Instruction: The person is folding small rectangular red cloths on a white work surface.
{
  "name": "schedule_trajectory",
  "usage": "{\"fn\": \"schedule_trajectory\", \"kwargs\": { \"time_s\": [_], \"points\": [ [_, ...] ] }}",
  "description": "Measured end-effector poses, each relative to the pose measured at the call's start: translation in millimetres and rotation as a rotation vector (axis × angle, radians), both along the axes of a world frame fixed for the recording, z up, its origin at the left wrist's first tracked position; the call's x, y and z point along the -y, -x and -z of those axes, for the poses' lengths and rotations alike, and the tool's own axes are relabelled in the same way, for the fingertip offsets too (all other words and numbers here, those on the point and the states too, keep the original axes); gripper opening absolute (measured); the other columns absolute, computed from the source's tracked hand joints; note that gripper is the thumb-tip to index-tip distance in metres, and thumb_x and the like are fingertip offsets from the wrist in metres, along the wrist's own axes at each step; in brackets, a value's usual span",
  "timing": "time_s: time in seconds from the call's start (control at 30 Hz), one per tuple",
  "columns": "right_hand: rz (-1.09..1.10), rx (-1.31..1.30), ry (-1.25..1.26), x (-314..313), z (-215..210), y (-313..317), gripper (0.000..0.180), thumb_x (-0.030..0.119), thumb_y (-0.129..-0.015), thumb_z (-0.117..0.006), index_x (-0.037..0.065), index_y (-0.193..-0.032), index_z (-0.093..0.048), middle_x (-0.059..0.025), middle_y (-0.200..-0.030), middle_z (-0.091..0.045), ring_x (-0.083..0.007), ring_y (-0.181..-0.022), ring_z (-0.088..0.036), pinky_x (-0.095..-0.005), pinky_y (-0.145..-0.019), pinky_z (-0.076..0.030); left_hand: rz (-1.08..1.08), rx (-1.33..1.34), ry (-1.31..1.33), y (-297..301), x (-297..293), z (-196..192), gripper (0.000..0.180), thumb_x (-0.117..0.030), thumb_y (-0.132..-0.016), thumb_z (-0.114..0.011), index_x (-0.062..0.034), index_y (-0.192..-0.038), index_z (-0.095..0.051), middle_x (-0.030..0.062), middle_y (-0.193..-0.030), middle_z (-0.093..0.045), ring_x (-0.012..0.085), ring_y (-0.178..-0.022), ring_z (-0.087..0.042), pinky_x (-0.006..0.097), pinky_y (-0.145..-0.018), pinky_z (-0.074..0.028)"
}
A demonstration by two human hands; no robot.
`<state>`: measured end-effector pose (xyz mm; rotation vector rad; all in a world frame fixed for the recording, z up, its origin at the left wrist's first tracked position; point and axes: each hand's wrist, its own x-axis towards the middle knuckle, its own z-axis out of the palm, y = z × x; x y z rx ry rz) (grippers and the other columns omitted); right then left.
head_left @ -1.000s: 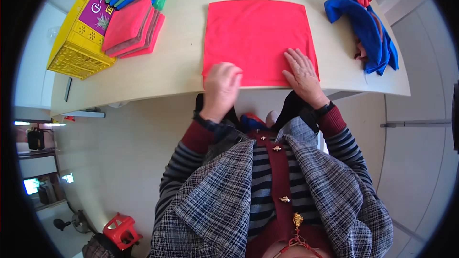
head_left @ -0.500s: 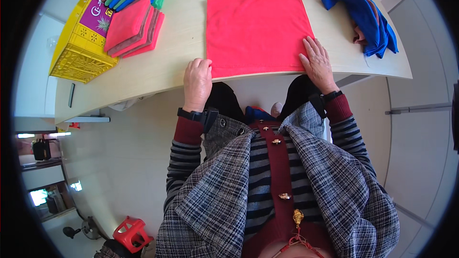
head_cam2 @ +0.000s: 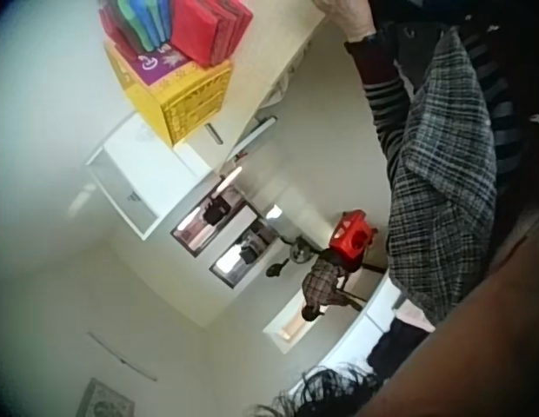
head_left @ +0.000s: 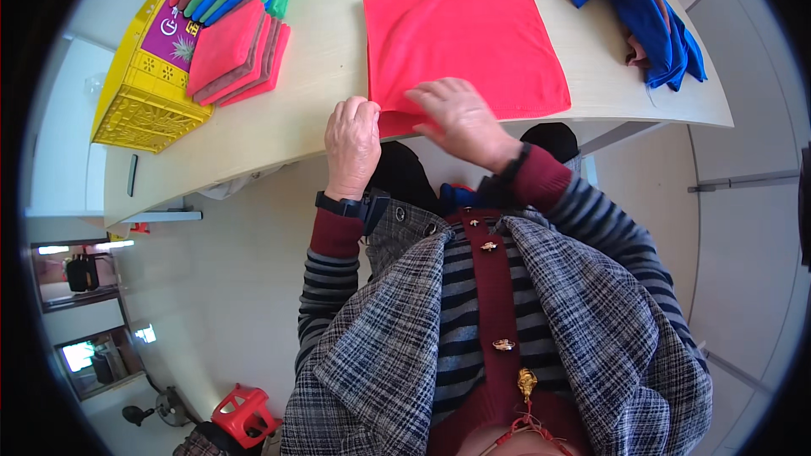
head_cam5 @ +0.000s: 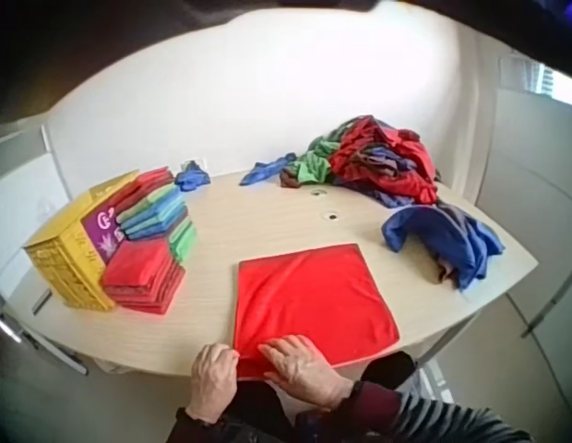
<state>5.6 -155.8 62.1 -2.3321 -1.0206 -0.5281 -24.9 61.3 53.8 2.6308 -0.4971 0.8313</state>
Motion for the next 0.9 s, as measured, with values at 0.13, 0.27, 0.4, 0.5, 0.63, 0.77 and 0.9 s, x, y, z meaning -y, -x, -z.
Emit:
{"fn": "schedule_trajectory", "kwargs": {
  "time_s": [0.13,0.27,0.4,0.5,0.63,0.77,0.9],
  "points": [
    [-0.017,-0.090,0.110,-36,8,-13,0.034,0.019,-0.085,-0.073,0.003,-0.115,-0.066,-0.0122,-0.109,-0.065,-0.0318,-0.108,-0.061,-0.0438,-0.094,-0.048,0.015,0.053,0.012,0,6,-2,0.005,-0.006,-0.089,-0.065,-0.0047,-0.091,-0.060,0.0104,-0.092,-0.061,0.0308,-0.089,-0.060,0.042,-0.079,-0.050],
    [0.029,-0.134,0.014,-39,20,-28,0.021,0.016,-0.088,-0.069,0.002,-0.104,-0.068,-0.0127,-0.097,-0.066,-0.0326,-0.096,-0.063,-0.0424,-0.085,-0.052,0.103,-0.074,0.104,-13,-1,-2,0.006,-0.009,-0.090,-0.064,-0.0044,-0.089,-0.061,0.0109,-0.089,-0.062,0.0323,-0.086,-0.062,0.044,-0.077,-0.050],
    [0.043,-0.199,-0.285,-33,18,-27,0.013,0.011,-0.090,-0.067,0.001,-0.098,-0.067,-0.0156,-0.089,-0.064,-0.0344,-0.086,-0.064,-0.0416,-0.076,-0.053,-0.033,-0.150,0.172,-80,-46,3,0.007,-0.008,-0.091,-0.064,-0.0020,-0.093,-0.062,0.0138,-0.090,-0.066,0.0351,-0.084,-0.065,0.043,-0.074,-0.052],
    [0.017,-0.246,-0.416,-31,12,-27,0.011,0.009,-0.091,-0.066,0.000,-0.096,-0.066,-0.0175,-0.086,-0.062,-0.0357,-0.081,-0.064,-0.0419,-0.071,-0.052,-0.129,-0.267,0.181,-161,-68,23,0.015,-0.016,-0.090,-0.065,-0.0039,-0.099,-0.066,0.0148,-0.101,-0.068,0.0355,-0.093,-0.066,0.046,-0.078,-0.052],
    [0.033,-0.300,-0.453,-33,6,-23,0.008,0.005,-0.091,-0.067,-0.001,-0.096,-0.064,-0.0174,-0.085,-0.059,-0.0343,-0.080,-0.063,-0.0399,-0.070,-0.051,-0.183,-0.322,0.167,-241,-74,35,0.025,-0.023,-0.088,-0.069,-0.0072,-0.106,-0.070,0.0145,-0.105,-0.070,0.0345,-0.098,-0.068,0.045,-0.084,-0.054],
    [0.015,-0.340,-0.489,-28,3,-22,0.008,0.003,-0.090,-0.068,0.000,-0.096,-0.063,-0.0162,-0.083,-0.057,-0.0334,-0.078,-0.062,-0.0376,-0.068,-0.050,-0.213,-0.317,0.188,-283,-57,38,0.024,-0.023,-0.086,-0.068,-0.0090,-0.105,-0.072,0.0146,-0.105,-0.071,0.0344,-0.098,-0.069,0.045,-0.085,-0.054],
    [0.002,-0.376,-0.532,-24,2,-20,0.008,0.001,-0.091,-0.068,0.000,-0.097,-0.063,-0.0152,-0.082,-0.057,-0.0321,-0.077,-0.062,-0.0361,-0.067,-0.049,-0.200,-0.359,0.205,-299,-46,39,0.019,-0.018,-0.084,-0.064,-0.0096,-0.098,-0.074,0.0150,-0.100,-0.073,0.0343,-0.096,-0.069,0.045,-0.085,-0.055]
  ]
}}
